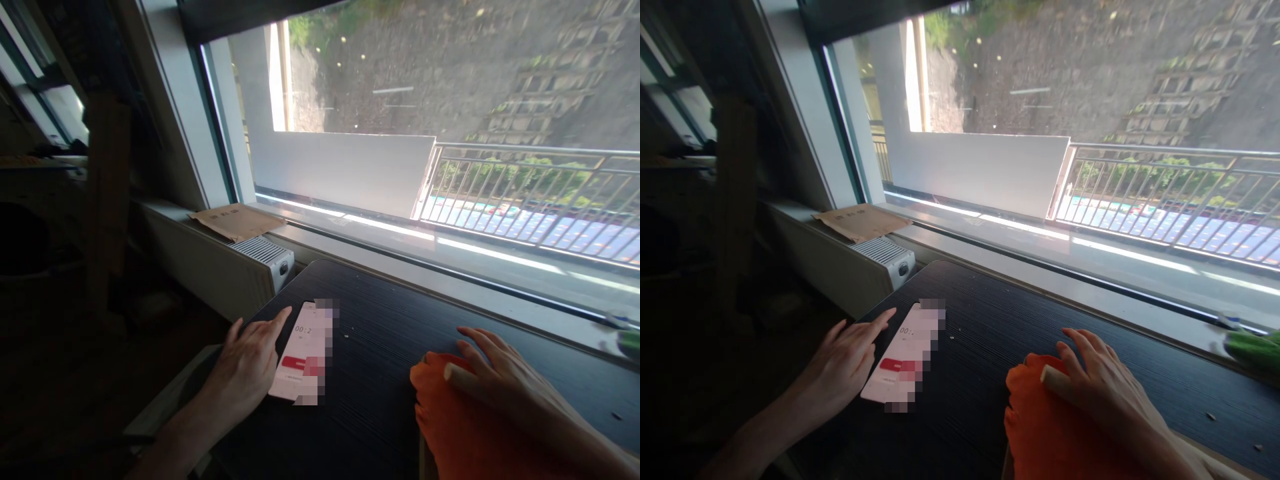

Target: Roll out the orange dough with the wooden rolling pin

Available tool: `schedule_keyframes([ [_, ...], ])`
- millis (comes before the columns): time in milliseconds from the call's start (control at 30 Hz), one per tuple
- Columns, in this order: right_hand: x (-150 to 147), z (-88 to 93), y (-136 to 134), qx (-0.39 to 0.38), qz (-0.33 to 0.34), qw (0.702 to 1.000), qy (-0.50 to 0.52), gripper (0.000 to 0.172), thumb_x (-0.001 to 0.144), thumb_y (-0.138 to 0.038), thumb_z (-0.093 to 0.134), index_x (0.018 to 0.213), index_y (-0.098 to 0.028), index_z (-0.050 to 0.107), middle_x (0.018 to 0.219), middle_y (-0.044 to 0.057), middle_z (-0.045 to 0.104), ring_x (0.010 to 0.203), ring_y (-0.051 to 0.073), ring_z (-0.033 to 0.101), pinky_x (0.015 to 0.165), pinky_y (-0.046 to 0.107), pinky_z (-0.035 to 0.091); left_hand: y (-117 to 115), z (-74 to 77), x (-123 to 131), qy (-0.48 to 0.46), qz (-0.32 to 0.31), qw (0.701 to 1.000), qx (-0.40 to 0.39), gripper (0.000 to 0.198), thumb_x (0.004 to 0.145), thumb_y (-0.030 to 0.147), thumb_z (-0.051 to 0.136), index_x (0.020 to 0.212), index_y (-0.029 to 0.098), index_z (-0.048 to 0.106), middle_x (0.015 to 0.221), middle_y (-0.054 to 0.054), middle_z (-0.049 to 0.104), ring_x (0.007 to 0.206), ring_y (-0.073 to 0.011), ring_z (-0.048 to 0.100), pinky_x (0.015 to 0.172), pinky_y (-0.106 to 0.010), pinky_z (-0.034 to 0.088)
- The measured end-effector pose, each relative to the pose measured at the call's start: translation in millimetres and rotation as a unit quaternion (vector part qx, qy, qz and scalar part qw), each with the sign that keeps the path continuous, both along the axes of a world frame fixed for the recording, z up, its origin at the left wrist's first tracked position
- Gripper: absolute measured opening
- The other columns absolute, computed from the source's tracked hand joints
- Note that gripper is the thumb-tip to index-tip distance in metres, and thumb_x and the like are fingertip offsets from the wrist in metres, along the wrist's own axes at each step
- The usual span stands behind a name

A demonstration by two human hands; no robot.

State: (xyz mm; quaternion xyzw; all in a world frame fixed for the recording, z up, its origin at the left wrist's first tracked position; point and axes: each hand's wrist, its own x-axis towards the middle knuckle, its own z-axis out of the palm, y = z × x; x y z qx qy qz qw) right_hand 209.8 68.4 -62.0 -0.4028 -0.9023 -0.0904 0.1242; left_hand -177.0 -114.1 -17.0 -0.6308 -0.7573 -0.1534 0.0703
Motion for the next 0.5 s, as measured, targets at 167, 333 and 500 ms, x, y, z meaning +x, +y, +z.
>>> schedule_keyframes([
  [167, 1.2, -0.3, -0.3, -0.001, 0.011, 1.000, -0.010, 0.031, 0.087, -0.044, 0.050, 0.106, -0.026, 0.066, 0.133, 0.010, 0.053, 0.123, 0.031, 0.048, 0.098, 0.049, 0.043, 11.5, 5.3, 11.9, -0.040, -0.041, 0.998, 0.001, 0.060, 0.081, 0.005, 0.030, 0.140, 0.012, 0.041, 0.097, -0.007, 0.072, 0.087, -0.0175, 0.067, 0.086, -0.037, 0.049],
  [333, -5.0, 7.5, -10.0, 0.005, 0.001, 1.000, -0.015, 0.032, 0.089, -0.041, 0.047, 0.110, -0.026, 0.065, 0.134, 0.011, 0.051, 0.125, 0.031, 0.045, 0.097, 0.048, 0.044, 7.3, 7.5, 24.6, -0.039, -0.078, 0.996, 0.026, 0.060, 0.080, 0.005, 0.029, 0.137, 0.015, 0.044, 0.100, -0.005, 0.071, 0.090, -0.0158, 0.067, 0.087, -0.033, 0.050],
  [500, -7.8, 9.6, -11.8, 0.003, -0.005, 1.000, -0.013, 0.036, 0.088, -0.045, 0.048, 0.111, -0.024, 0.065, 0.134, 0.012, 0.051, 0.125, 0.032, 0.045, 0.099, 0.047, 0.042, -22.3, 5.3, 24.5, 0.052, -0.126, 0.985, 0.103, 0.055, 0.079, 0.004, 0.035, 0.122, 0.028, 0.059, 0.117, -0.002, 0.065, 0.106, -0.0184, 0.062, 0.103, -0.042, 0.041],
])
